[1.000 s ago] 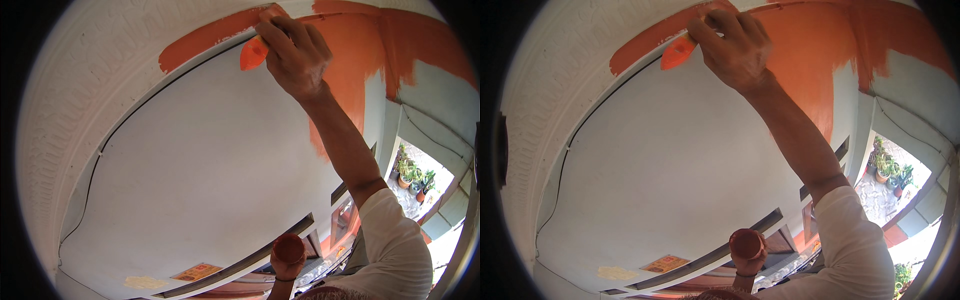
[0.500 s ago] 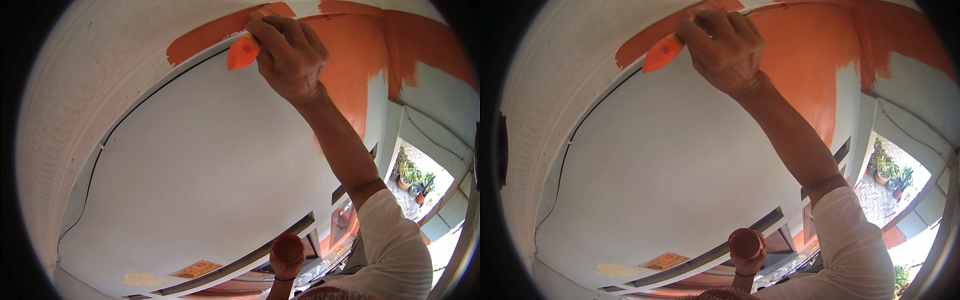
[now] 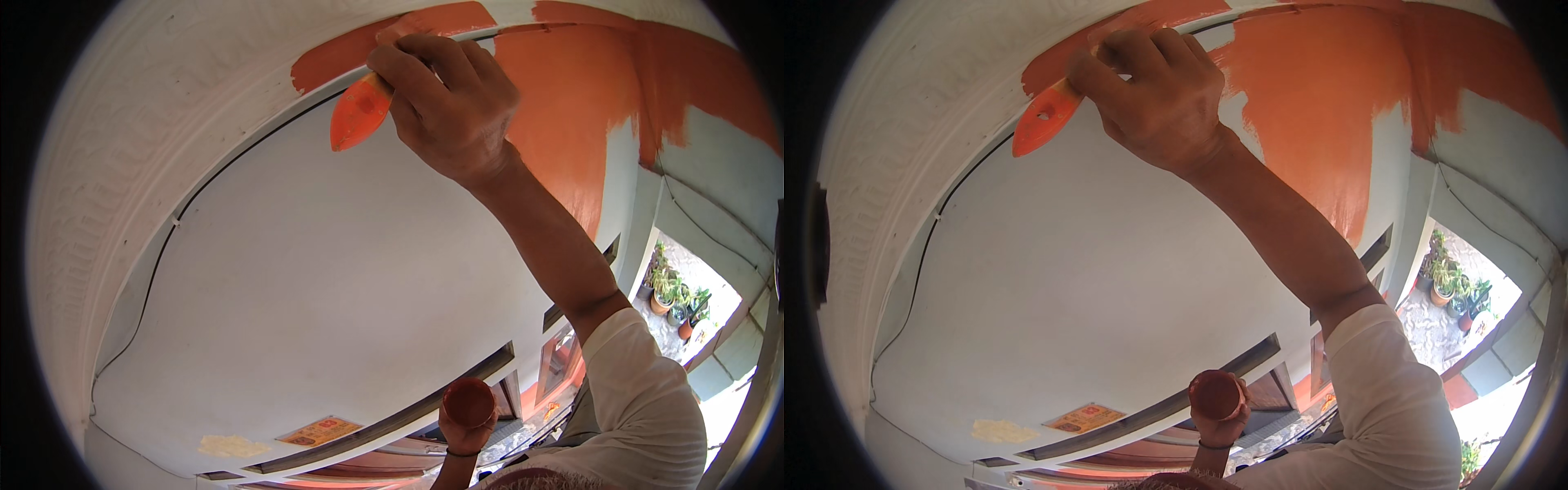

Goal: The person paints a white ceiling with orange paint using a brush and a small container. They repeatedly dip the brush into the container and apply paint in broad strokes across the ceiling surface.

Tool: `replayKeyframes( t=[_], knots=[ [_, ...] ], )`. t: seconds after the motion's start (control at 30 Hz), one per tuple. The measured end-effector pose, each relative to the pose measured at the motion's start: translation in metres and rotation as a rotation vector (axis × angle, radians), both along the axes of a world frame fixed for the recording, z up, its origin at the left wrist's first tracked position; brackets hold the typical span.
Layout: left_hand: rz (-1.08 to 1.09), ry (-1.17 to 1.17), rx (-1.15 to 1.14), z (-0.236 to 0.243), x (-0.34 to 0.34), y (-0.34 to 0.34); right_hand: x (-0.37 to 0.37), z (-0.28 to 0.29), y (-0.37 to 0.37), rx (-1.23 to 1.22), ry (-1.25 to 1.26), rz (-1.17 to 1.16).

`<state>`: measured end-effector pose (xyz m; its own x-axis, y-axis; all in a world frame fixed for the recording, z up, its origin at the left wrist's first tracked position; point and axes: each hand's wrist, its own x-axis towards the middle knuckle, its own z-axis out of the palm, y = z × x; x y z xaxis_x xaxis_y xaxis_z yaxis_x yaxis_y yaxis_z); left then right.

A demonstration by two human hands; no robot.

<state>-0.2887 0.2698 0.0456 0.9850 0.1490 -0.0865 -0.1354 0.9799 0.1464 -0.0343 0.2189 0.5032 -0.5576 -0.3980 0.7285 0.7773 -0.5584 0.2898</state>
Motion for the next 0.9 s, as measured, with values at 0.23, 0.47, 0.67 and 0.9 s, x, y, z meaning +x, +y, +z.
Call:
replayKeyframes(
  t=[0.23, 0.47, 0.67, 0.9],
  knots=[
    [-0.003, -0.003, -0.03, -0.011, -0.002, 0.003, -0.03, -0.003, 0.02, -0.071, -0.064, 0.11],
    [0.028, 0.043, -0.019, -0.009, 0.002, 0.002, -0.039, -0.027, -0.002, -0.193, -0.039, 0.856],
    [0.036, 0.062, -0.029, -0.011, 0.004, 0.002, 0.066, -0.038, -0.076, -0.181, 0.184, 1.392],
    [-0.023, -0.02, -0.035, -0.005, 0.015, -0.008, 0.076, -0.02, -0.065, -0.165, 0.276, 1.405]
  ],
)
